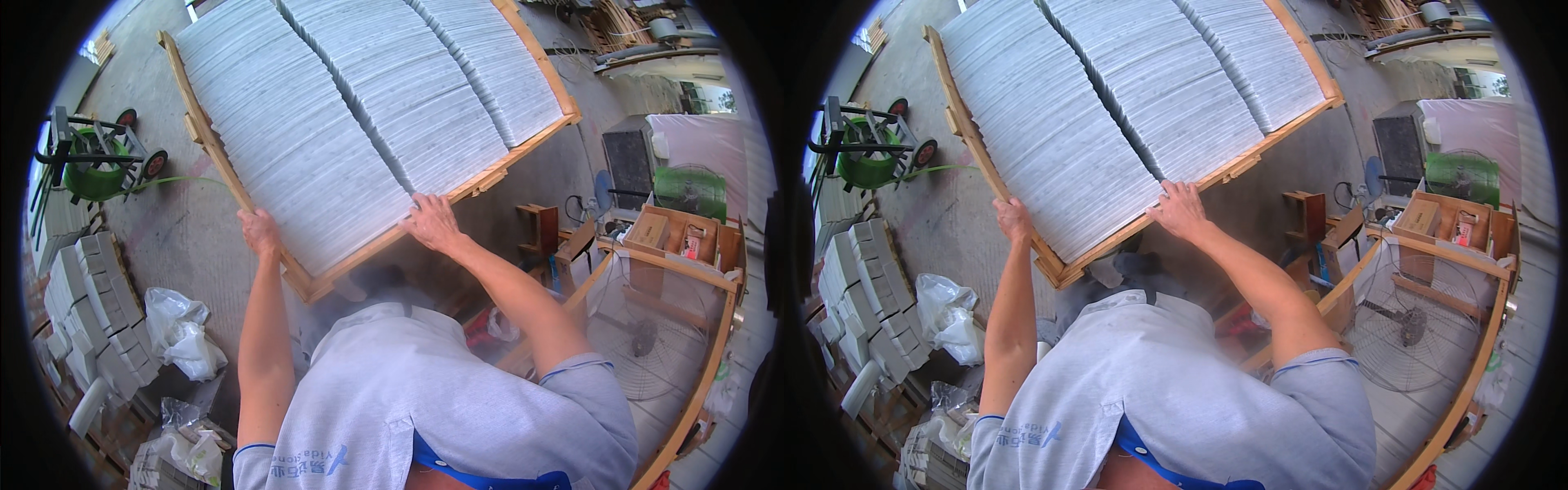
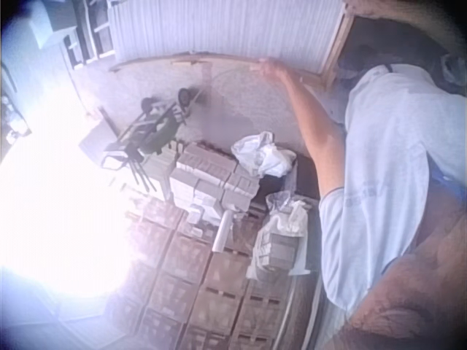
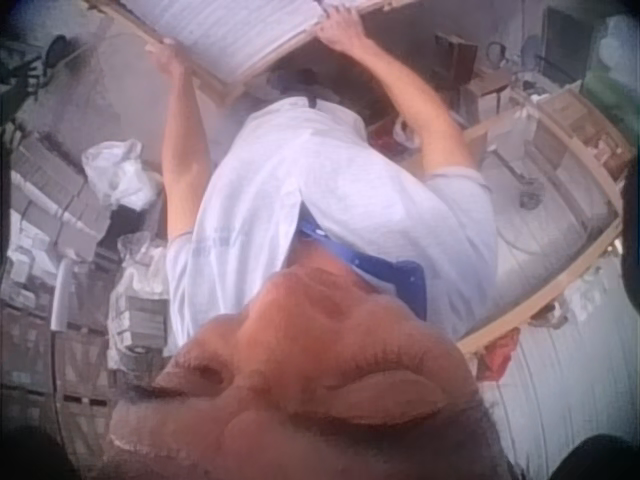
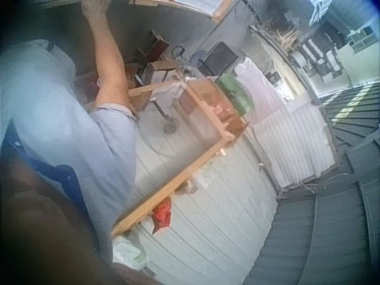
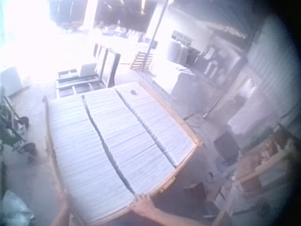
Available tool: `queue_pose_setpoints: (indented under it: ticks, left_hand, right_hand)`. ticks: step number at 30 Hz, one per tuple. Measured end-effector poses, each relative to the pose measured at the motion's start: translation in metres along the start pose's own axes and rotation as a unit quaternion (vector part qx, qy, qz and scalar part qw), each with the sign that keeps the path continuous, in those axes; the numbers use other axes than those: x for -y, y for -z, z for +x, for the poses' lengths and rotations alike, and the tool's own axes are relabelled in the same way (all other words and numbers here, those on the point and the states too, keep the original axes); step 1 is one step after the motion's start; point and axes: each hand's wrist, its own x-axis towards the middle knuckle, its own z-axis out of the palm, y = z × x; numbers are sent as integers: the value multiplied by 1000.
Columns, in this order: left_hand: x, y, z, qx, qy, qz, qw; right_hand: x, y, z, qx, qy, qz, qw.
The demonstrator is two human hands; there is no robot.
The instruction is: The person uses a green handheld strapping tool to secure a wooden frame holding stacks of white rectangular tiles. They then lift and reposition the frame, align the tile stacks, and place a single tile onto a nearby metal rack.
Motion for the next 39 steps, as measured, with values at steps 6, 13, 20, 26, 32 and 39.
queue_pose_setpoints:
  ticks: [6, 13, 20, 26, 32, 39]
  left_hand:
    - [2, 0, -1, 5, 5, -13, 1000]
    - [2, -2, 1, 4, 8, -11, 1000]
    - [1, 0, 1, 9, 19, 8, 1000]
    - [-2, 1, -2, 1, 11, 6, 1000]
    - [-5, 6, -4, 15, 23, -2, 1000]
    - [-3, 3, -3, -2, 16, -3, 1000]
  right_hand:
    - [-1, -1, 2, 20, 16, 1, 1000]
    - [-7, -2, 6, 36, 45, -13, 998]
    - [2, -20, 15, -38, -36, 44, 998]
    - [3, -20, 17, -31, -38, 37, 998]
    - [4, -18, 21, -43, -18, 14, 999]
    - [1, -22, 26, -43, 35, -3, 998]
